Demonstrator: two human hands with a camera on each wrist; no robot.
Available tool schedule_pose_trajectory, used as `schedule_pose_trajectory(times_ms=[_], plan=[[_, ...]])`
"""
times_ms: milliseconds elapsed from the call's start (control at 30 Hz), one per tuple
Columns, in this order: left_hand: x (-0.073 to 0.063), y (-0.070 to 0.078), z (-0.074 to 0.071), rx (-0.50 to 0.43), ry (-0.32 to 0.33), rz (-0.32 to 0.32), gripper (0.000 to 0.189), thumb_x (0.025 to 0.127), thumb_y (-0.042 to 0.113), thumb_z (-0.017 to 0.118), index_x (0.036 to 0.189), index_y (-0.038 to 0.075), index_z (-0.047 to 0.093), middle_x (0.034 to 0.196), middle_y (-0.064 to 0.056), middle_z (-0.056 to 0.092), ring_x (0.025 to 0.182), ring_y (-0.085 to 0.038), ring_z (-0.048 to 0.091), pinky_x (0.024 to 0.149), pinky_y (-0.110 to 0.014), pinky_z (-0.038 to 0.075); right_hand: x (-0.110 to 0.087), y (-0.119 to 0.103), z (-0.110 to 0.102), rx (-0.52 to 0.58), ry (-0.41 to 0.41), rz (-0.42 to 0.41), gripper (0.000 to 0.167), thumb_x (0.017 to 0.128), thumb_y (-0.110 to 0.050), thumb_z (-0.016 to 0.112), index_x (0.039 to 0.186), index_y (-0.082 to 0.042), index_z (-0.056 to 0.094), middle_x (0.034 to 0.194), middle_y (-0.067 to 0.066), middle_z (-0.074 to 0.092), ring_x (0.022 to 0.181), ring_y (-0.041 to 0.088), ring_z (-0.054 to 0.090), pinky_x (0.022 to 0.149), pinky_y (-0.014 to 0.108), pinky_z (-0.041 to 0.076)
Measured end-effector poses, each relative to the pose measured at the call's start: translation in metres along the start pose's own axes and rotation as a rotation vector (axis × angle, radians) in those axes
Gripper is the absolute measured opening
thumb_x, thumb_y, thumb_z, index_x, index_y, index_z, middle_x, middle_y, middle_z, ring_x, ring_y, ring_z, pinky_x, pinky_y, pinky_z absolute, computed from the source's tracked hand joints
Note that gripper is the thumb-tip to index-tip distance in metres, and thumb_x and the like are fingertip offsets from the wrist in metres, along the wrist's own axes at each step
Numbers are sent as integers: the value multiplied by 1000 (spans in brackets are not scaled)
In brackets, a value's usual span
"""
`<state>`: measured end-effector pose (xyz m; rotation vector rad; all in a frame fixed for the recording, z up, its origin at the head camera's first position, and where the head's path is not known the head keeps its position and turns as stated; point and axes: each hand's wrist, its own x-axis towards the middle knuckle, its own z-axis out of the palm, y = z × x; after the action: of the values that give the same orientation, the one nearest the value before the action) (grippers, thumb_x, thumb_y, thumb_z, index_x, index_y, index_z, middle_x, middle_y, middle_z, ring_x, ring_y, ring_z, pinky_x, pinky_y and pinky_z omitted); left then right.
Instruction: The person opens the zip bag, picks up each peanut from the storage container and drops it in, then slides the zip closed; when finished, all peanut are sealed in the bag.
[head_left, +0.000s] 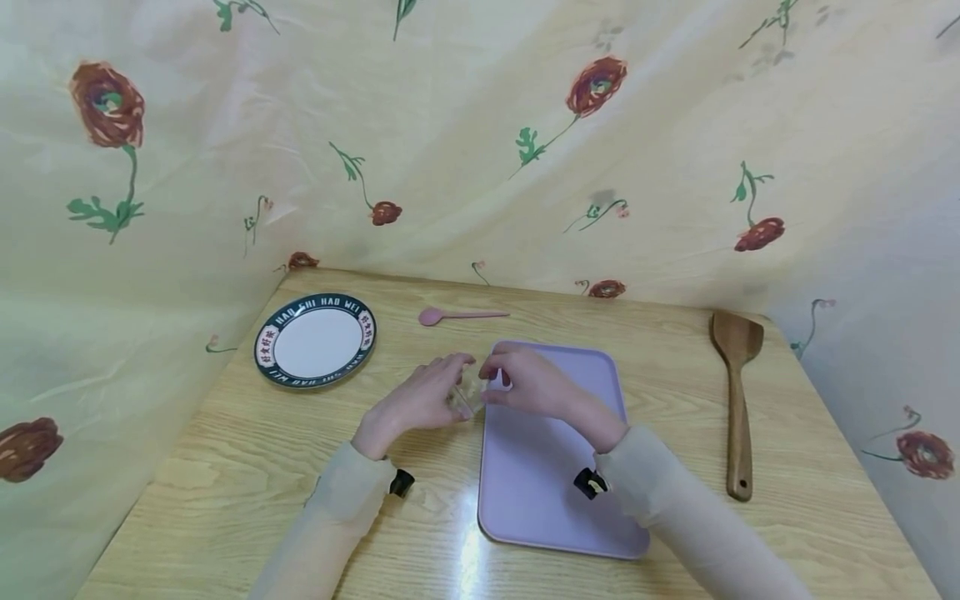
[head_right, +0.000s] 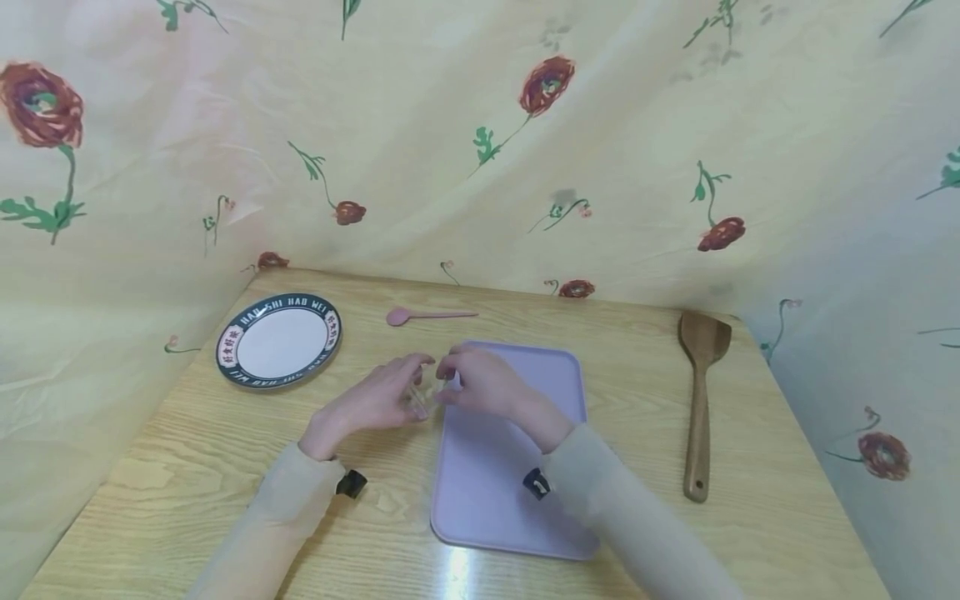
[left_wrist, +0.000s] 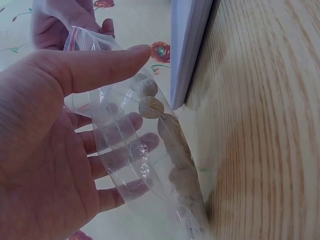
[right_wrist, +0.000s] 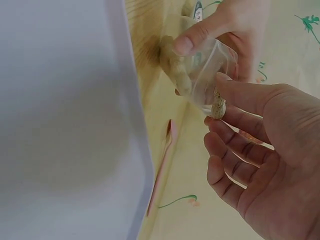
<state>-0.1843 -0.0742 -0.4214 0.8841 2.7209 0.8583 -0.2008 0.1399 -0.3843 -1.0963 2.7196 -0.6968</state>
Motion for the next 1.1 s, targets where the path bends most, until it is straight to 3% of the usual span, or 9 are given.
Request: schedule_pose_trajectory(times_ms=[433, 733, 1100], plan=[[1, 1, 1, 8, 3, -4, 78, 80, 15, 82, 146, 5, 40, 121, -8, 59, 110, -23, 55, 97, -51, 42, -2, 2, 6, -1, -18, 4, 30, 84, -20, 81, 108, -3, 72, 101, 6, 67, 82, 22, 61, 68, 26, 49], [1, 0, 1, 2, -7, -14, 78, 81, 14, 81, 146, 5, 39, 128, -11, 58, 114, -26, 54, 100, -54, 41, -1, 1, 6, -11, -22, 13, 30, 85, -20, 81, 108, -4, 72, 98, 6, 68, 82, 21, 62, 68, 27, 50], [0, 3, 0, 3, -2, -17, 78, 80, 14, 81, 146, 5, 40, 126, -11, 59, 114, -26, 55, 99, -54, 41, -4, -1, 5, 2, -4, 9, 28, 85, -18, 81, 107, -3, 72, 95, 5, 68, 81, 19, 61, 69, 27, 51]])
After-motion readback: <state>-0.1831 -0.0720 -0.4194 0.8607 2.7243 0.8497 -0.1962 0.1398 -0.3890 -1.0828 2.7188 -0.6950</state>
